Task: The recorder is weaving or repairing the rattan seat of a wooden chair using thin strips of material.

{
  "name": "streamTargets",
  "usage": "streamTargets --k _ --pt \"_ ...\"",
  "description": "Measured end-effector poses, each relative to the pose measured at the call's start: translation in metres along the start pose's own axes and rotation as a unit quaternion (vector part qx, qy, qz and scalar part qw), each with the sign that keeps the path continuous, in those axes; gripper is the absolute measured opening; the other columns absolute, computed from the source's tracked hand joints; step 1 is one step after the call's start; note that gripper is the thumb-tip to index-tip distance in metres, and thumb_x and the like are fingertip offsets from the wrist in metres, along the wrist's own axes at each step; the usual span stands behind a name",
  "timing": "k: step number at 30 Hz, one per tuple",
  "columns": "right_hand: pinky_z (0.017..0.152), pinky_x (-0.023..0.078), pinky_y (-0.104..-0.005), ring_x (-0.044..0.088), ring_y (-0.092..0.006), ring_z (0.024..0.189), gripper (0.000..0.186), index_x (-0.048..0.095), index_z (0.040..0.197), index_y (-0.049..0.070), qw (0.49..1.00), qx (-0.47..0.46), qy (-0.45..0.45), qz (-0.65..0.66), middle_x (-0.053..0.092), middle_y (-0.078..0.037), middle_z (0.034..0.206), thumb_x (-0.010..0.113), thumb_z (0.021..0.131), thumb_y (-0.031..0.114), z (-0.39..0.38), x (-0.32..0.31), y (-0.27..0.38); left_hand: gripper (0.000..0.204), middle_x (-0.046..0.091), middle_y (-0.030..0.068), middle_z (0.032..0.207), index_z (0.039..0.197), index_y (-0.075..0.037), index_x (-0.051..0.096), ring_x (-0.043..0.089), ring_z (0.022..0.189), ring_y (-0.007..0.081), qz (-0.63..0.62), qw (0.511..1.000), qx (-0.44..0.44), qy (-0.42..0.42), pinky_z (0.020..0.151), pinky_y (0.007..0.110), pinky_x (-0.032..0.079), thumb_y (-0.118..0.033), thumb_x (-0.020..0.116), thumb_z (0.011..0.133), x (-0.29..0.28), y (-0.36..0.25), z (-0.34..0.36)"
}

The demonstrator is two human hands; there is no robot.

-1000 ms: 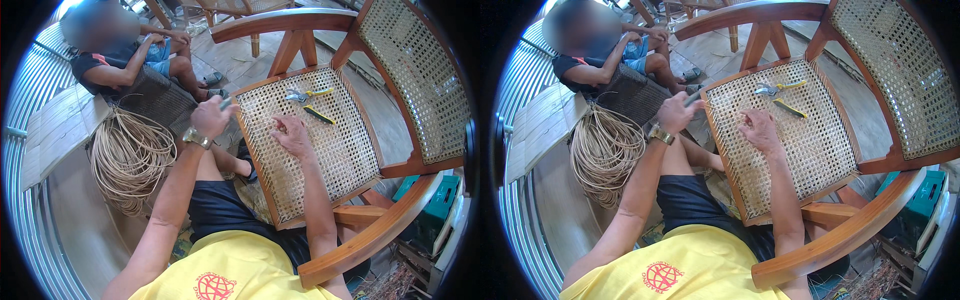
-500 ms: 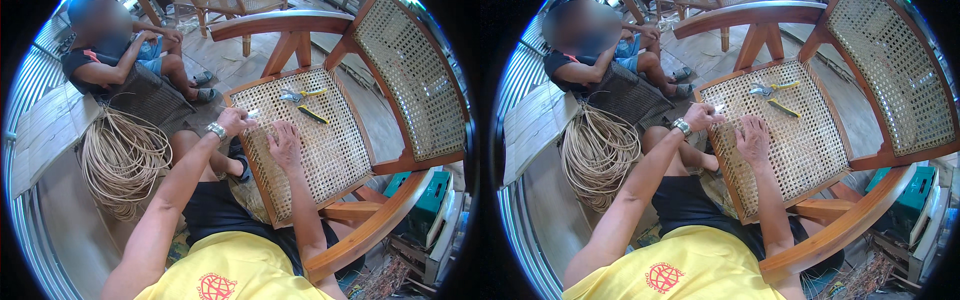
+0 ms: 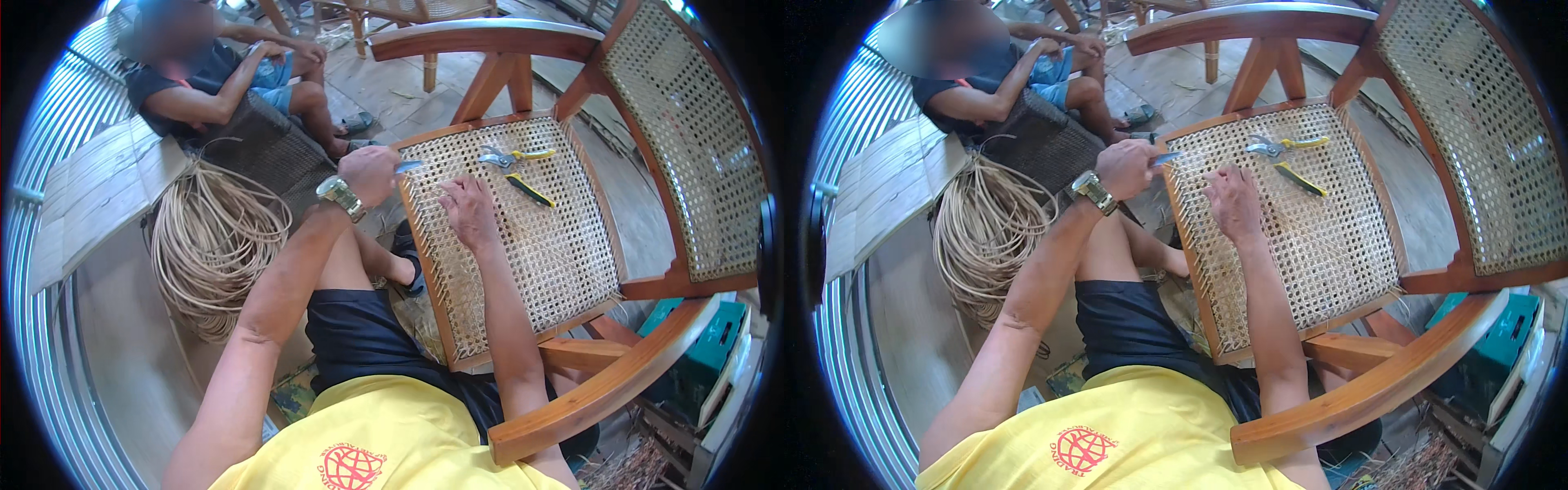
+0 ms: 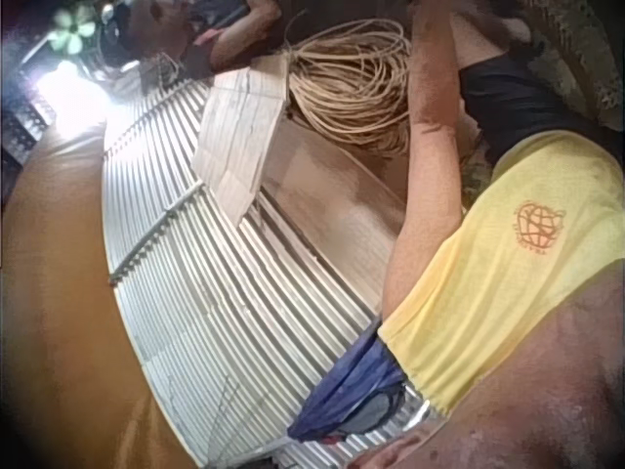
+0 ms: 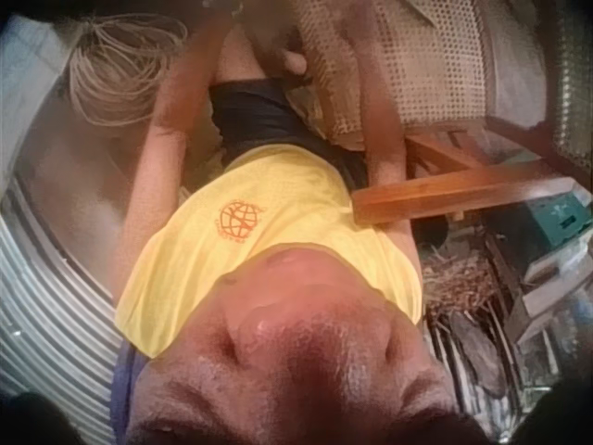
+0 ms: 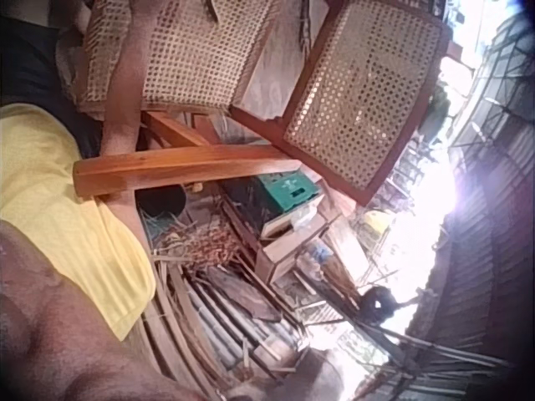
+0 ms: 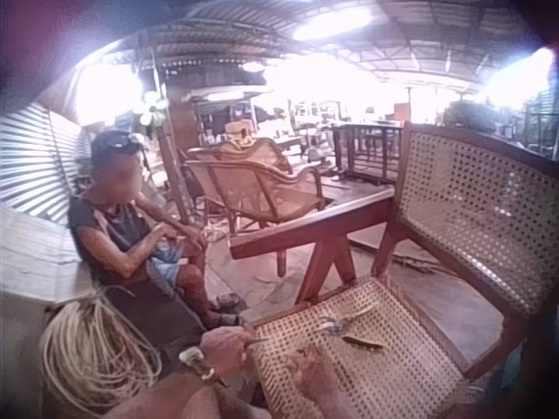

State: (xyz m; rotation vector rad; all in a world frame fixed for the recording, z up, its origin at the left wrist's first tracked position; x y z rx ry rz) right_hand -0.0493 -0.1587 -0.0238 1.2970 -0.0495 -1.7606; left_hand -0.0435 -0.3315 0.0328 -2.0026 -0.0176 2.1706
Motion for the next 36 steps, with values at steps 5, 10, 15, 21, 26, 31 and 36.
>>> streamTargets --k 5,10,15,21,26,31,36 --pt "0.084 0.050 -0.0355 0.061 -0.0213 0.092 0.011 0.070 0.093 0.008 0.988 -0.024 0.009 0.152 0.067 -0.005 0.089 0.075 0.085 0.014 0.031 0.018 0.004 0.034 0.069 0.0114 0.094 0.088 -0.008 0.068 0.067 0.094 0.0314 0.005 0.996 -0.057 -0.066 0.079 0.044 0.053 -0.041 0.069 0.085 -0.015 0.009 -0.005" --pt "0.074 0.050 -0.0215 0.063 -0.0062 0.077 0.014 0.067 0.096 0.002 0.802 0.185 -0.008 0.568 0.068 -0.002 0.083 0.069 0.095 0.016 0.040 0.021 -0.018 0.044 0.070 0.0159 0.084 0.093 -0.002 0.068 0.071 0.081 0.0259 -0.142 0.961 -0.204 0.124 0.072 0.039 0.053 -0.045 0.057 0.096 0.049 0.062 -0.007" --pt "0.067 0.050 -0.0286 0.062 -0.0119 0.071 0.018 0.073 0.089 0.004 0.938 0.212 0.048 0.271 0.069 -0.004 0.078 0.076 0.088 0.022 0.032 0.030 -0.050 0.034 0.070 0.0152 0.085 0.098 -0.004 0.069 0.072 0.088 0.0244 -0.184 0.962 -0.087 0.184 0.077 0.038 0.054 -0.035 0.054 0.098 0.096 0.024 -0.005" --pt "0.073 0.055 -0.0372 0.070 -0.0266 0.074 0.025 0.075 0.078 0.003 0.955 0.249 0.124 0.100 0.071 -0.016 0.078 0.076 0.077 0.029 0.022 0.037 -0.052 0.037 0.071 0.0203 0.101 0.102 -0.009 0.070 0.068 0.096 0.0383 -0.071 0.965 -0.093 0.237 0.086 0.048 0.052 -0.041 0.052 0.095 0.094 0.007 0.001" --pt "0.080 0.057 -0.0386 0.072 -0.0318 0.078 0.024 0.076 0.079 0.004 0.947 0.283 0.144 0.042 0.073 -0.018 0.082 0.073 0.074 0.027 0.018 0.042 -0.065 0.033 0.073 0.0192 0.107 0.106 -0.006 0.075 0.071 0.100 0.0362 0.038 0.959 -0.100 0.264 0.084 0.045 0.057 -0.029 0.061 0.086 0.080 -0.017 0.015" --pt "0.079 0.057 -0.0397 0.072 -0.0301 0.081 0.020 0.076 0.079 0.008 0.947 0.286 0.148 0.013 0.073 -0.017 0.085 0.079 0.073 0.027 0.022 0.044 -0.050 0.027 0.073 0.0217 0.103 0.100 -0.003 0.076 0.072 0.098 0.0346 0.081 0.960 -0.058 0.262 0.081 0.043 0.058 -0.021 0.066 0.083 0.081 -0.038 0.029" --pt "0.076 0.056 -0.0402 0.072 -0.0287 0.082 0.023 0.076 0.078 0.009 0.950 0.279 0.143 -0.018 0.074 -0.015 0.086 0.084 0.072 0.030 0.031 0.041 -0.057 0.027 0.070 0.0268 0.089 0.088 -0.001 0.074 0.070 0.087 0.0426 -0.013 0.969 -0.066 0.238 0.076 0.049 0.057 -0.026 0.065 0.084 0.114 -0.012 0.020"
Point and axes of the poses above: each hand's wrist, its own z-axis towards the middle knuckle, its own x-axis out of the palm, y = z × x, the point moved 10 cm from there along z, towards the middle knuckle
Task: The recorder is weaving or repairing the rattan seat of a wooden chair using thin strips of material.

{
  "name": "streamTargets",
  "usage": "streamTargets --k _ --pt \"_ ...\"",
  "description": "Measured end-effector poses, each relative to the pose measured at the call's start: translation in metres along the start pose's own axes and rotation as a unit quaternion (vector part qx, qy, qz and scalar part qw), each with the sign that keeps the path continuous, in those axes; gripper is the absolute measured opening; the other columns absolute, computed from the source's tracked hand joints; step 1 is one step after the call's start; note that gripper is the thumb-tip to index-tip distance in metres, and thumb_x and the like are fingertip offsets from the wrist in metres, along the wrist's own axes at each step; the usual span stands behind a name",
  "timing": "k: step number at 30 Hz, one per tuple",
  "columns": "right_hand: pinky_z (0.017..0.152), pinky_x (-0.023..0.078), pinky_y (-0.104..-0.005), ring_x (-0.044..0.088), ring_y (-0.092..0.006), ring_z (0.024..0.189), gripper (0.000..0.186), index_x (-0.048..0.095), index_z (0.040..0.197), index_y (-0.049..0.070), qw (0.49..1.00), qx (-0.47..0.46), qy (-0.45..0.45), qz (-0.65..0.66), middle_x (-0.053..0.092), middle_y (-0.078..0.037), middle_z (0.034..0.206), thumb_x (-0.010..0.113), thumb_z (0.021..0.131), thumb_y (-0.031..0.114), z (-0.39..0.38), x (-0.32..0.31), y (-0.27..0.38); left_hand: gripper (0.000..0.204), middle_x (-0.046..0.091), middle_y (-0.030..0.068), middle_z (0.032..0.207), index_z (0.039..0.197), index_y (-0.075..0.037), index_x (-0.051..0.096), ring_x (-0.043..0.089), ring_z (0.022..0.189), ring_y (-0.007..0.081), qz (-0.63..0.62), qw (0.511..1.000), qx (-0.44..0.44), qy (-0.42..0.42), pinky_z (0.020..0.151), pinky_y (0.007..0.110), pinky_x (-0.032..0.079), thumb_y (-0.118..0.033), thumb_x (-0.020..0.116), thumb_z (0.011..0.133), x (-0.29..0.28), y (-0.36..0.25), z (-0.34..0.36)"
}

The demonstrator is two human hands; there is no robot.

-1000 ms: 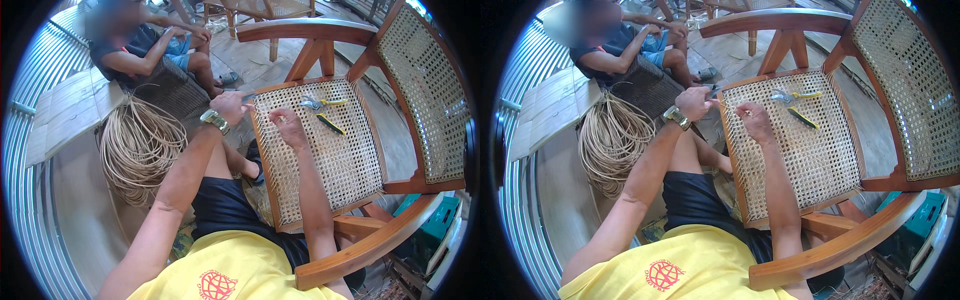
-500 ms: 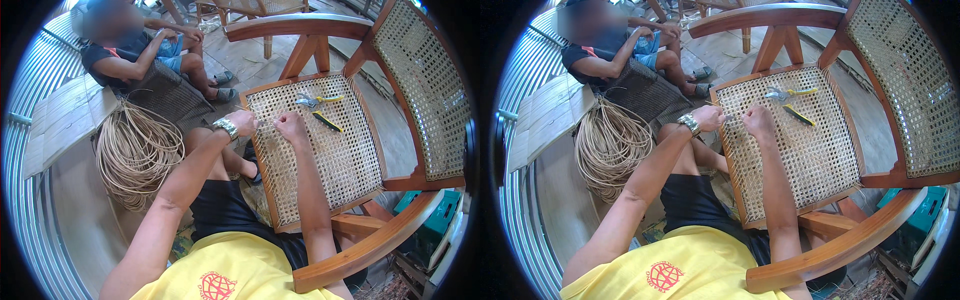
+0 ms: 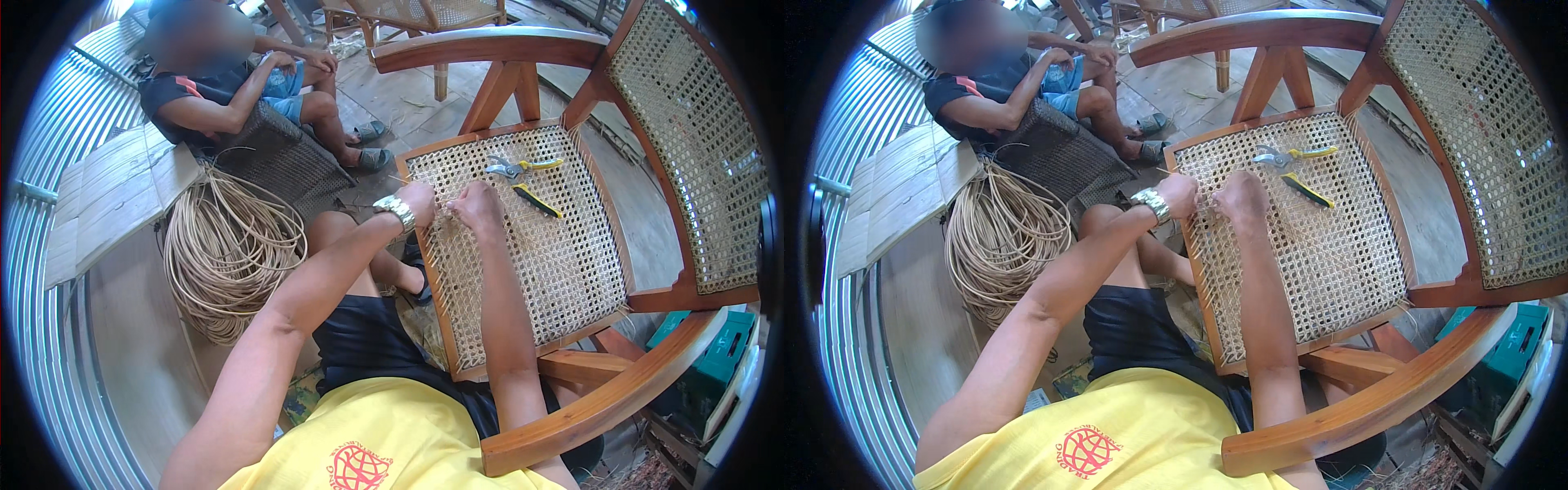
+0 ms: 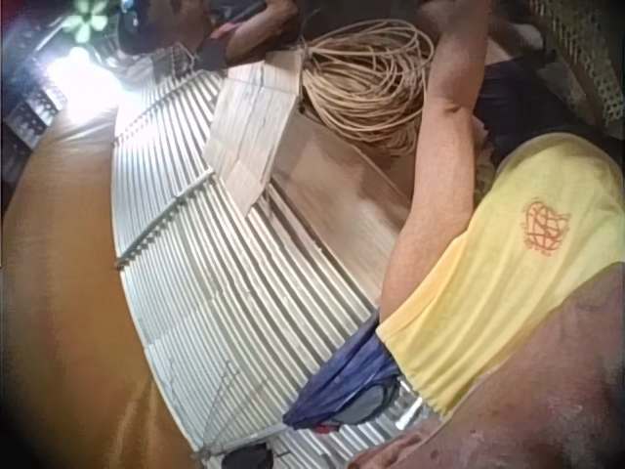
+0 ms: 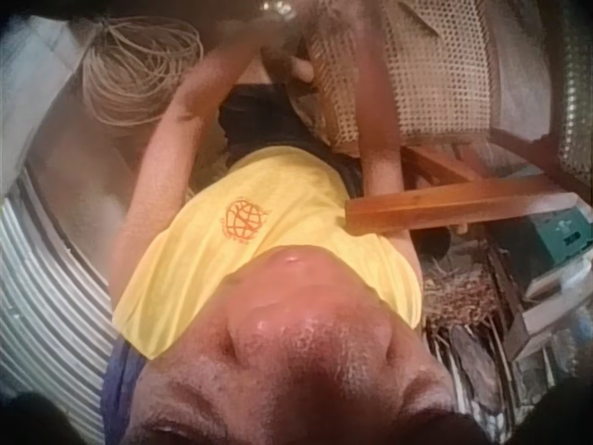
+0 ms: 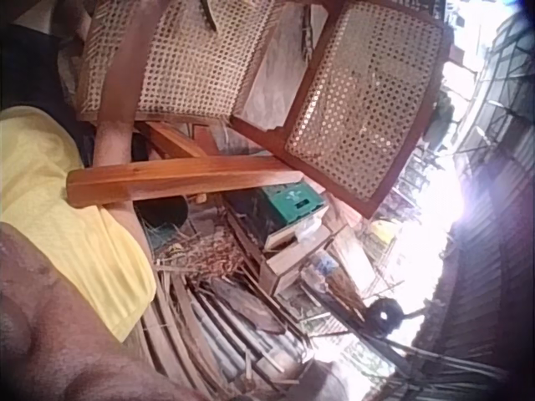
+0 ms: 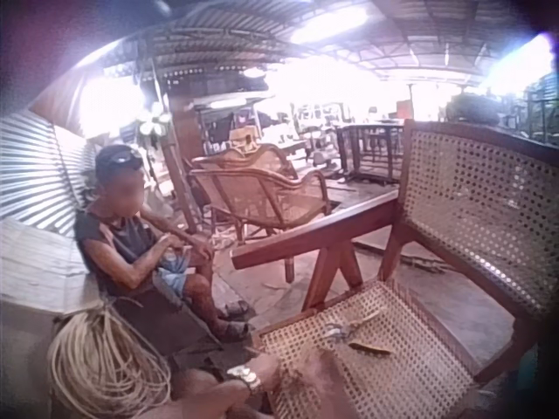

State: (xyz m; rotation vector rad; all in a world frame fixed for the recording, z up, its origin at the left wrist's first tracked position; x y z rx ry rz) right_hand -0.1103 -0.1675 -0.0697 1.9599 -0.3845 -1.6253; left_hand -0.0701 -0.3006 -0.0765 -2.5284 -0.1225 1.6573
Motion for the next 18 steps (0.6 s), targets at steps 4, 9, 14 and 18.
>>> streamTargets --k 4,9,14,18 --pt "0.074 0.055 -0.0410 0.072 -0.0286 0.080 0.029 0.075 0.077 0.010 0.999 0.008 0.044 -0.003 0.074 -0.014 0.086 0.087 0.070 0.035 -0.004 0.000 -0.009 0.030 0.068 0.0276 0.084 0.084 -0.002 0.072 0.068 0.083 0.0446 -0.061 0.996 -0.008 -0.063 0.076 0.050 0.056 -0.031 0.066 0.087 0.000 -0.009 -0.004" --pt "0.073 0.053 -0.0384 0.070 -0.0278 0.081 0.025 0.076 0.077 0.012 0.996 -0.078 -0.039 0.018 0.072 -0.010 0.085 0.085 0.073 0.034 -0.018 0.001 0.022 0.031 0.073 0.0224 0.085 0.095 0.001 0.073 0.072 0.076 0.0352 -0.137 0.990 0.027 0.029 0.067 0.043 0.058 -0.026 0.058 0.091 0.006 0.014 0.001" --pt "0.079 0.049 -0.0426 0.067 -0.0270 0.087 0.016 0.075 0.078 0.013 0.978 -0.124 -0.063 0.158 0.069 -0.008 0.090 0.077 0.079 0.028 -0.025 -0.008 -0.004 0.055 0.072 0.0101 0.072 0.086 -0.001 0.073 0.062 0.053 0.0180 -0.352 0.930 -0.028 0.100 0.046 0.031 0.050 -0.052 0.053 0.095 0.009 0.011 -0.004" --pt "0.081 0.047 -0.0454 0.066 -0.0270 0.089 0.013 0.074 0.079 0.011 0.975 -0.119 -0.100 0.156 0.068 -0.007 0.092 0.075 0.081 0.024 -0.025 -0.008 -0.003 0.071 0.066 0.0065 0.064 0.077 -0.001 0.069 0.054 0.046 0.0130 -0.278 0.952 -0.061 0.115 0.041 0.029 0.042 -0.068 0.051 0.093 0.009 0.012 -0.003"
Point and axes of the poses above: each hand's wrist, its own z-axis towards the middle knuckle, its own x-axis out of the palm, y = z × x, the point moved 10 cm from there along z, towards the middle knuckle
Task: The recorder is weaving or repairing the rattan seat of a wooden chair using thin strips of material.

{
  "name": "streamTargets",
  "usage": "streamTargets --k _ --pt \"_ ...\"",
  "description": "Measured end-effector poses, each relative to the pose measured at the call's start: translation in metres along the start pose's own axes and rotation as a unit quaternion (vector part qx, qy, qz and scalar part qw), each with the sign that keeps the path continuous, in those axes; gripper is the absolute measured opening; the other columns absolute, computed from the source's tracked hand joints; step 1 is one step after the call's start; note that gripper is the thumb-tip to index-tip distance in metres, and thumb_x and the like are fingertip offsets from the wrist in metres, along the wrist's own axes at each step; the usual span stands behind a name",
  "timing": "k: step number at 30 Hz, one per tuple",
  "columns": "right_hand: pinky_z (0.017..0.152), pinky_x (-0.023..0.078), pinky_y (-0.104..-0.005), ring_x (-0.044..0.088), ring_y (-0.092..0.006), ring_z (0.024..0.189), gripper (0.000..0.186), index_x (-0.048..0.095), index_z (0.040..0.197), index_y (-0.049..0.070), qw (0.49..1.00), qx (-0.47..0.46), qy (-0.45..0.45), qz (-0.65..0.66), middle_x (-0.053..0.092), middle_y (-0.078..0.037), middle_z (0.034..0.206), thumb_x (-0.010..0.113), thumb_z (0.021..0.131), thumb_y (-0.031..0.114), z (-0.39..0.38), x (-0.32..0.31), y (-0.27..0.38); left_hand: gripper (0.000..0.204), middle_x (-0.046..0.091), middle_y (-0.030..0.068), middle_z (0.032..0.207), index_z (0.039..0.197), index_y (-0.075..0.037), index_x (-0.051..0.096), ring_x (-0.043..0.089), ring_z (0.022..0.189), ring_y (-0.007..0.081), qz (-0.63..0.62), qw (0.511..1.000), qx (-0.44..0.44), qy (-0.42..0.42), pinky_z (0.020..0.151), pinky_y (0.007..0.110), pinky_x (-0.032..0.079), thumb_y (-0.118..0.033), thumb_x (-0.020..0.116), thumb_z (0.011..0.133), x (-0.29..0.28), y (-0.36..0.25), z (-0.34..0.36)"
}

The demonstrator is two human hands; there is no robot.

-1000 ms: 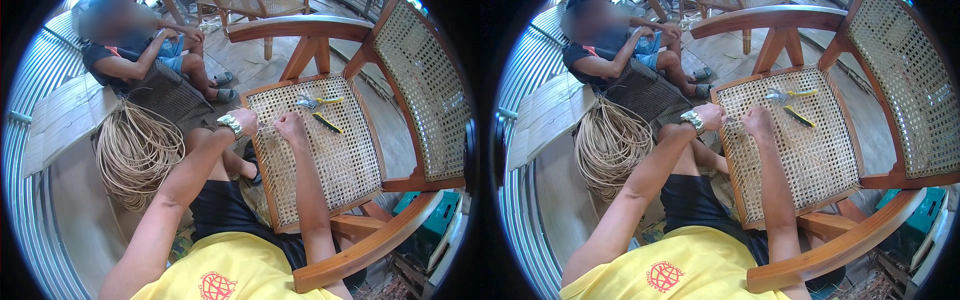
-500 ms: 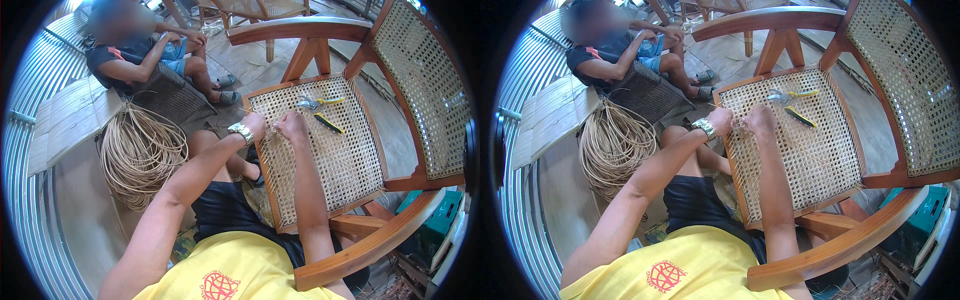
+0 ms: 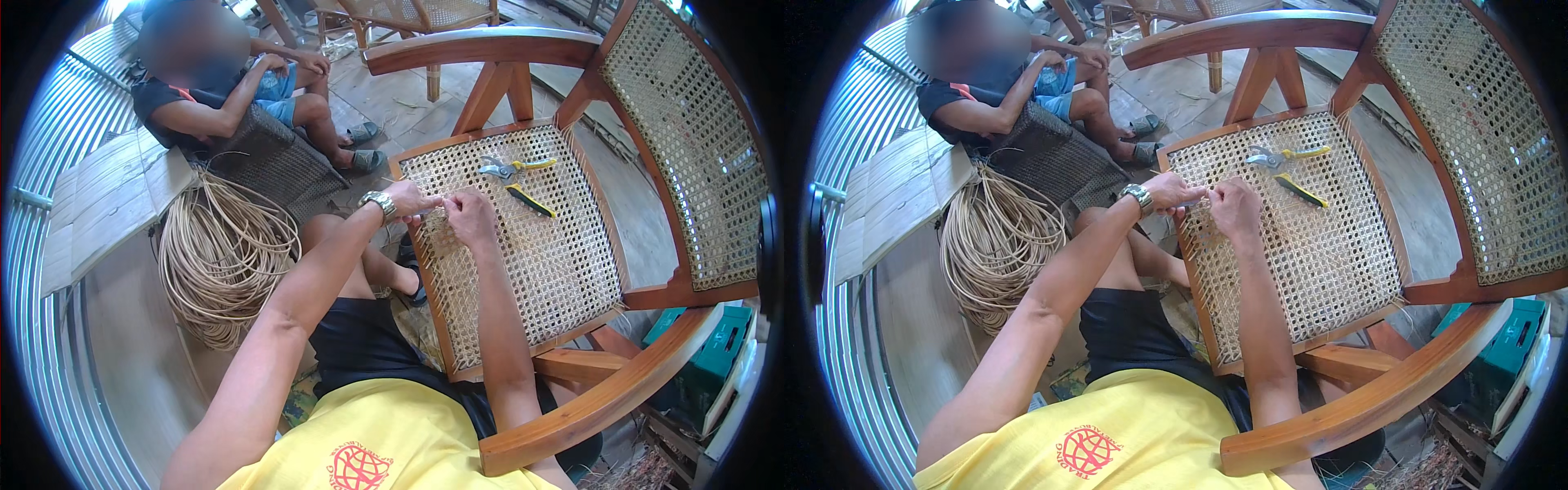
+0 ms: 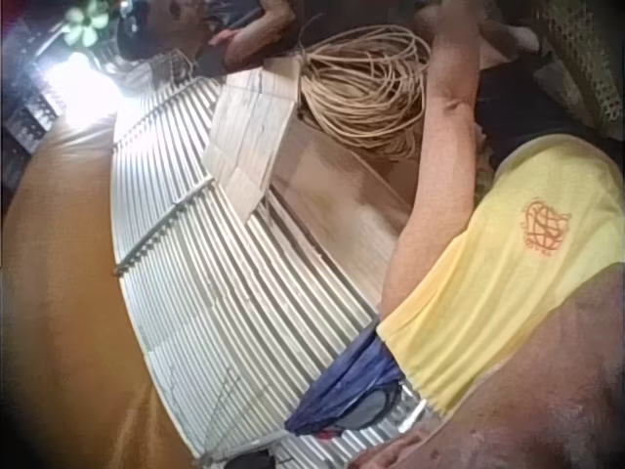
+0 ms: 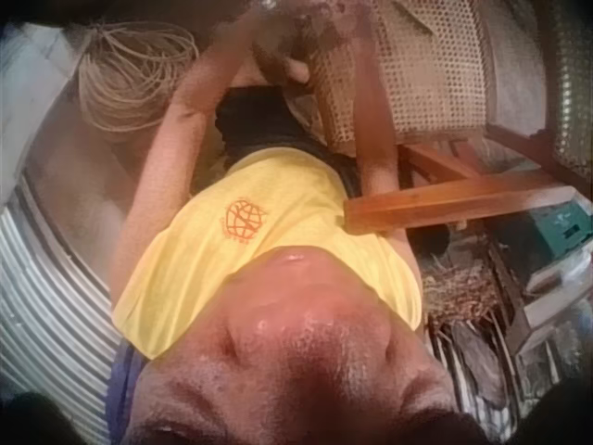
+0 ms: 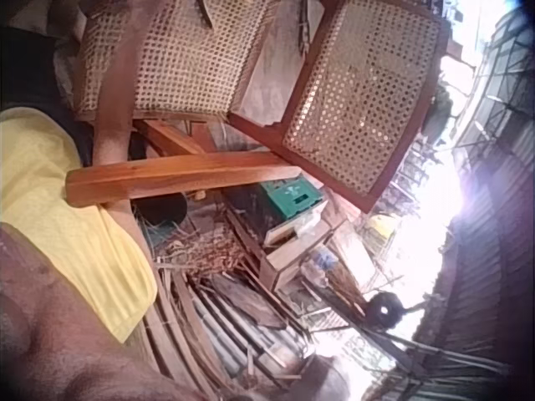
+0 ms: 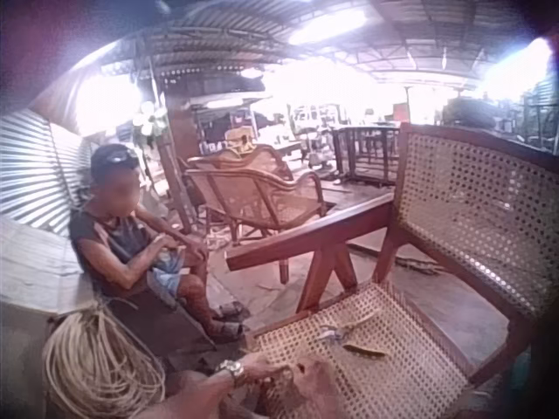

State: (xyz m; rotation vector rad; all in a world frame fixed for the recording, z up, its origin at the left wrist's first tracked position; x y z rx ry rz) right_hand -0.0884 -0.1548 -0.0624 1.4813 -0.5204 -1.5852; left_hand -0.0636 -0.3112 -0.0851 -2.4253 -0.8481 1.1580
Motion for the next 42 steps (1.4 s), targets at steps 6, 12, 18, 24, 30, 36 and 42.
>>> streamTargets --k 6,12,18,24,30,36,42 --pt "0.085 0.043 -0.0449 0.064 -0.0262 0.092 0.010 0.073 0.085 0.012 0.993 -0.039 0.003 -0.111 0.066 -0.005 0.094 0.074 0.081 0.021 -0.014 0.005 0.018 0.070 0.064 0.0053 0.061 0.076 -0.002 0.071 0.053 0.043 0.0123 -0.138 0.988 -0.053 -0.036 0.040 0.028 0.041 -0.066 0.051 0.094 -0.002 0.009 0.001" --pt "0.088 0.042 -0.0458 0.063 -0.0272 0.094 0.007 0.074 0.087 0.015 0.995 -0.058 -0.032 -0.069 0.066 -0.006 0.093 0.071 0.081 0.017 -0.020 0.007 0.029 0.054 0.068 0.0044 0.063 0.073 -0.008 0.071 0.057 0.047 0.0118 0.055 0.998 0.011 -0.023 0.043 0.029 0.045 -0.059 0.062 0.090 -0.004 0.013 0.006" --pt "0.092 0.040 -0.0453 0.062 -0.0259 0.098 0.008 0.071 0.087 0.012 0.994 0.012 0.016 -0.109 0.066 -0.006 0.099 0.067 0.082 0.016 -0.017 0.009 0.007 0.039 0.072 0.0190 0.107 0.097 -0.009 0.073 0.069 0.098 0.0359 0.158 0.948 -0.023 -0.274 0.087 0.047 0.054 -0.043 0.056 0.091 -0.064 0.021 -0.039" --pt "0.093 0.042 -0.0458 0.061 -0.0251 0.098 0.040 0.060 0.122 0.012 0.994 0.043 0.077 -0.061 0.062 -0.003 0.097 0.072 0.084 0.020 -0.019 0.006 0.011 0.030 0.069 0.0183 0.113 0.107 -0.009 0.071 0.067 0.105 0.0355 0.063 0.918 -0.076 -0.383 0.089 0.044 0.055 -0.034 0.063 0.093 -0.121 0.038 -0.082" --pt "0.097 0.044 -0.0478 0.055 -0.0356 0.112 0.074 0.039 0.148 0.007 0.987 -0.109 -0.100 -0.065 0.058 -0.018 0.120 0.075 0.084 0.015 -0.069 -0.044 0.038 0.018 0.059 0.0181 0.111 0.096 -0.012 0.068 0.067 0.090 0.0408 0.163 0.920 0.157 -0.319 0.080 0.050 0.054 -0.027 0.071 0.087 -0.029 -0.008 -0.036" --pt "0.105 0.039 -0.0532 0.048 -0.0422 0.124 0.071 0.034 0.151 0.005 0.979 -0.090 -0.110 -0.149 0.051 -0.024 0.132 0.068 0.091 0.024 -0.113 -0.073 0.018 0.030 0.056 0.0205 0.111 0.098 -0.006 0.067 0.067 0.094 0.0412 0.129 0.929 0.152 -0.310 0.081 0.050 0.054 -0.034 0.071 0.087 -0.022 -0.014 -0.046" --pt "0.105 0.042 -0.0505 0.051 -0.0415 0.123 0.059 0.048 0.138 0.002 0.984 -0.112 -0.047 -0.133 0.053 -0.022 0.134 0.072 0.087 0.021 -0.165 -0.084 0.046 0.035 0.056 0.0175 0.116 0.097 -0.002 0.068 0.067 0.097 0.0388 0.143 0.933 0.110 -0.311 0.083 0.049 0.054 -0.034 0.075 0.084 -0.034 -0.005 -0.042"
Point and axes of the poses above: each hand's wrist, its own z-axis towards the middle knuckle, its own x-axis out of the palm, y = z × x, the point moved 10 cm from there along z, towards the middle knuckle
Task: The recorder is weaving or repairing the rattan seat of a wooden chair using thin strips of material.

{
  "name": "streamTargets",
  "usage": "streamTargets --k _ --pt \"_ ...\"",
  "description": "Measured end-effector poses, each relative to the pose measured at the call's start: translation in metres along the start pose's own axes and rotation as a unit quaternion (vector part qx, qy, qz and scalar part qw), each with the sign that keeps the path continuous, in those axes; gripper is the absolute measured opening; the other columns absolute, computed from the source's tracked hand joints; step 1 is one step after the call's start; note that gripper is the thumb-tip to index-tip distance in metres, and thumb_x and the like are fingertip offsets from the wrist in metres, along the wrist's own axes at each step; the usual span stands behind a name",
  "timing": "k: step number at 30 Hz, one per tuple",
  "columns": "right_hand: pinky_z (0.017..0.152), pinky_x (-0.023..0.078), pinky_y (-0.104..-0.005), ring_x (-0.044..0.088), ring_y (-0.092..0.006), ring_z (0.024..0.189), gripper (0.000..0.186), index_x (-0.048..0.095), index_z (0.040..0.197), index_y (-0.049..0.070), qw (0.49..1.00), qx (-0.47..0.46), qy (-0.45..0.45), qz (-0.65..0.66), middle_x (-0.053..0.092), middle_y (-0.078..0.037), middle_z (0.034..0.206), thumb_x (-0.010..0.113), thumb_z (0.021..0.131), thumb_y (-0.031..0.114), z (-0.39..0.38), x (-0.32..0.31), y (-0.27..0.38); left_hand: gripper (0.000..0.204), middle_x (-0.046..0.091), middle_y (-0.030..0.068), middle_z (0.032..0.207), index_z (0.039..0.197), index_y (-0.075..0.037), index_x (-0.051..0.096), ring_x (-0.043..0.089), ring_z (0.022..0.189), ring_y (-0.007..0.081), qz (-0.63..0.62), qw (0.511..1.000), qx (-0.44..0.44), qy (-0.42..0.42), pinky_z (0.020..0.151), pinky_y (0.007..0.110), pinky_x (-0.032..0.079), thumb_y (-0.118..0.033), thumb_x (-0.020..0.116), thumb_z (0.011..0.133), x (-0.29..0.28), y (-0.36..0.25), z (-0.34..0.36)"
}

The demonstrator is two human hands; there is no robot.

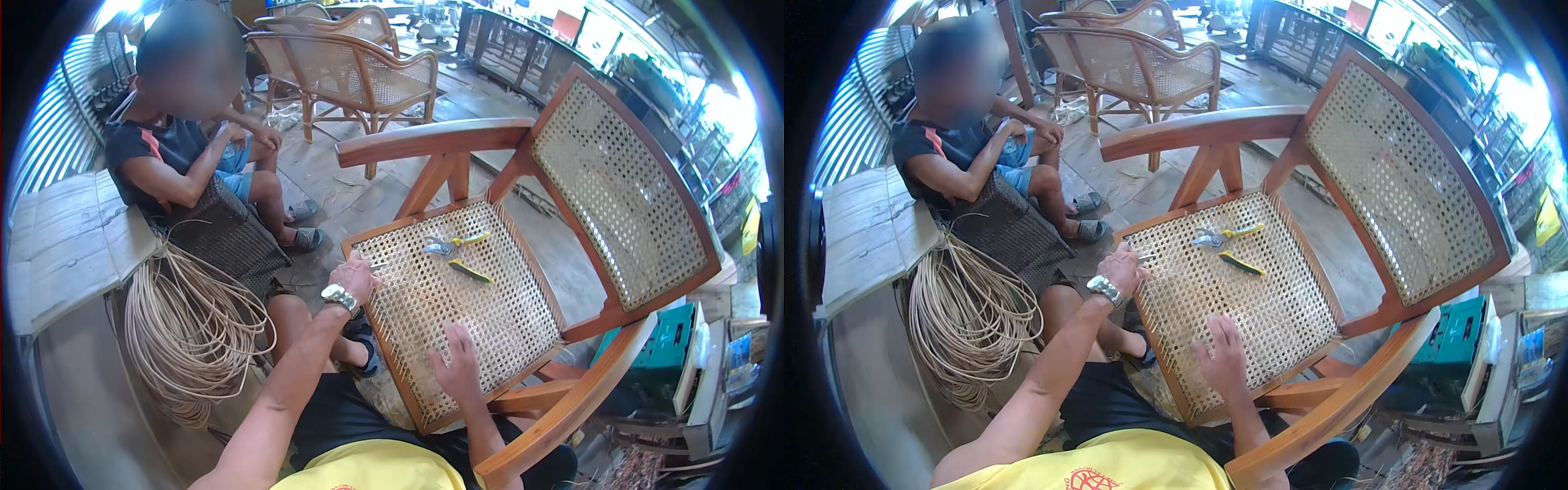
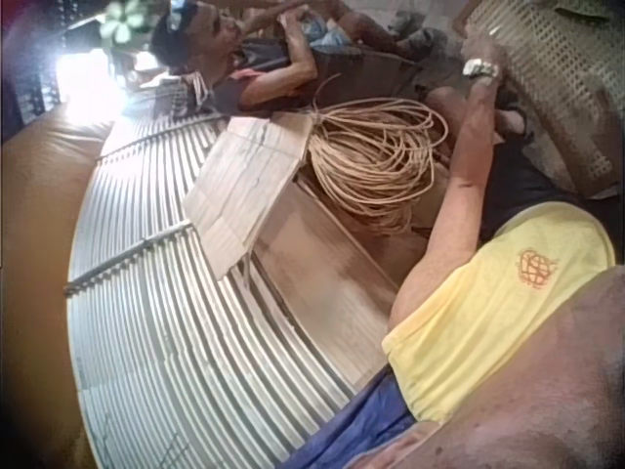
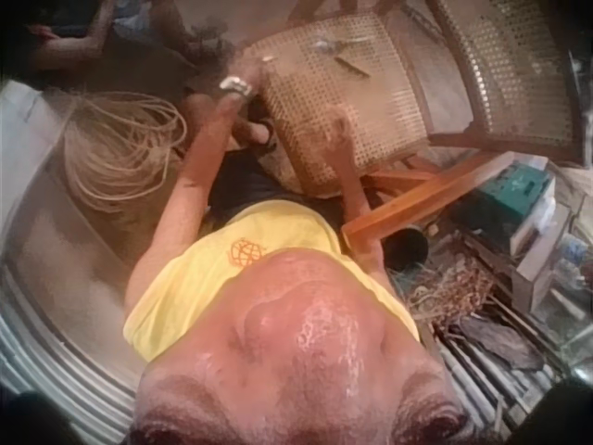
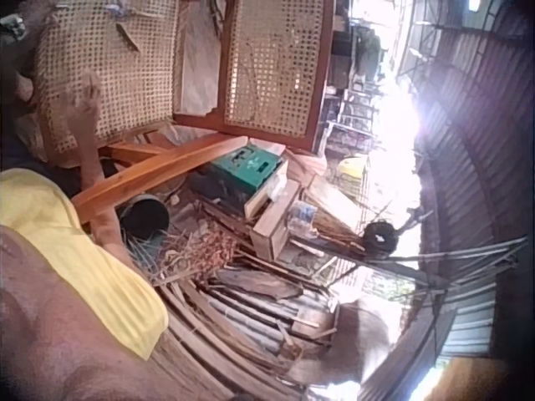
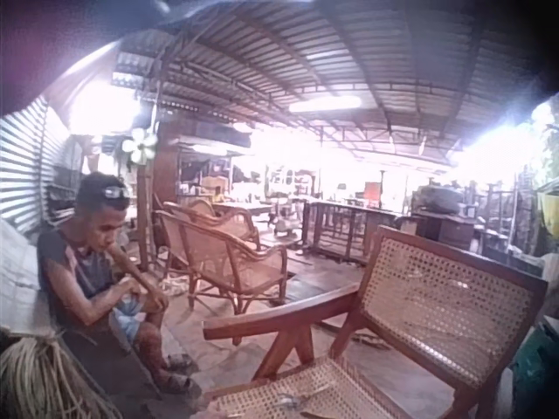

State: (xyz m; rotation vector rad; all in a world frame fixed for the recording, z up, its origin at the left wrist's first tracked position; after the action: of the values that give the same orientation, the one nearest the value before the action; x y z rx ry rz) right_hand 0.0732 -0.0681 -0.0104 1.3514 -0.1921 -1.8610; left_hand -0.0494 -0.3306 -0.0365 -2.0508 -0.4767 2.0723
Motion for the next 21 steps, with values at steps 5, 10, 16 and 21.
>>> streamTargets --k 5,10,16,21 --pt "0.096 0.049 -0.0419 0.061 -0.0333 0.109 0.047 0.055 0.131 0.000 0.990 0.142 -0.014 0.001 0.063 -0.019 0.122 0.071 0.088 0.011 -0.091 -0.080 -0.023 0.048 0.055 0.0166 0.117 0.098 0.000 0.062 0.067 0.094 0.0404 -0.072 0.993 -0.011 -0.097 0.080 0.049 0.054 -0.039 0.081 0.077 -0.017 0.005 -0.010" --pt "0.079 0.053 -0.0285 0.063 -0.0158 0.092 0.044 0.055 0.134 0.002 0.967 0.232 -0.103 -0.028 0.066 -0.011 0.107 0.066 0.092 0.008 -0.166 -0.163 -0.038 0.064 0.056 0.0163 0.117 0.102 -0.002 0.057 0.065 0.094 0.0365 -0.189 0.959 -0.074 -0.196 0.079 0.046 0.053 -0.048 0.086 0.069 0.012 0.058 -0.016" --pt "0.075 0.047 -0.0282 0.054 -0.0125 0.084 0.038 0.048 0.136 0.000 0.841 0.380 -0.382 -0.047 0.057 -0.003 0.100 0.054 0.102 0.015 -0.220 -0.335 -0.047 0.067 0.067 0.0137 0.101 0.115 0.000 0.057 0.064 0.082 0.0221 -0.406 0.871 -0.159 -0.227 0.071 0.037 0.052 -0.052 0.080 0.079 0.055 0.109 -0.038" --pt "0.077 0.048 -0.0263 0.055 -0.0111 0.085 0.028 0.055 0.129 0.003 0.859 0.245 -0.433 -0.120 0.058 -0.004 0.102 0.051 0.106 0.018 -0.152 -0.402 0.034 0.064 0.064 0.0054 0.089 0.118 0.000 0.057 0.058 0.059 0.0114 -0.646 0.710 -0.280 -0.006 0.050 0.024 0.045 -0.058 0.063 0.092 0.096 0.070 -0.039"
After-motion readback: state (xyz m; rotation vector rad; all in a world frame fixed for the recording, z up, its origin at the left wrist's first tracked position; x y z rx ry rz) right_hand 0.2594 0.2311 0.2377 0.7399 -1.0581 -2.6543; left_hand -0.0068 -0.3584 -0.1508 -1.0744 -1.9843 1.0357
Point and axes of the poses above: each hand's wrist, its own z-axis towards the middle knuckle, its own x-axis out of the palm, y = z × x, the point moved 10 cm from there along z, towards the middle knuckle
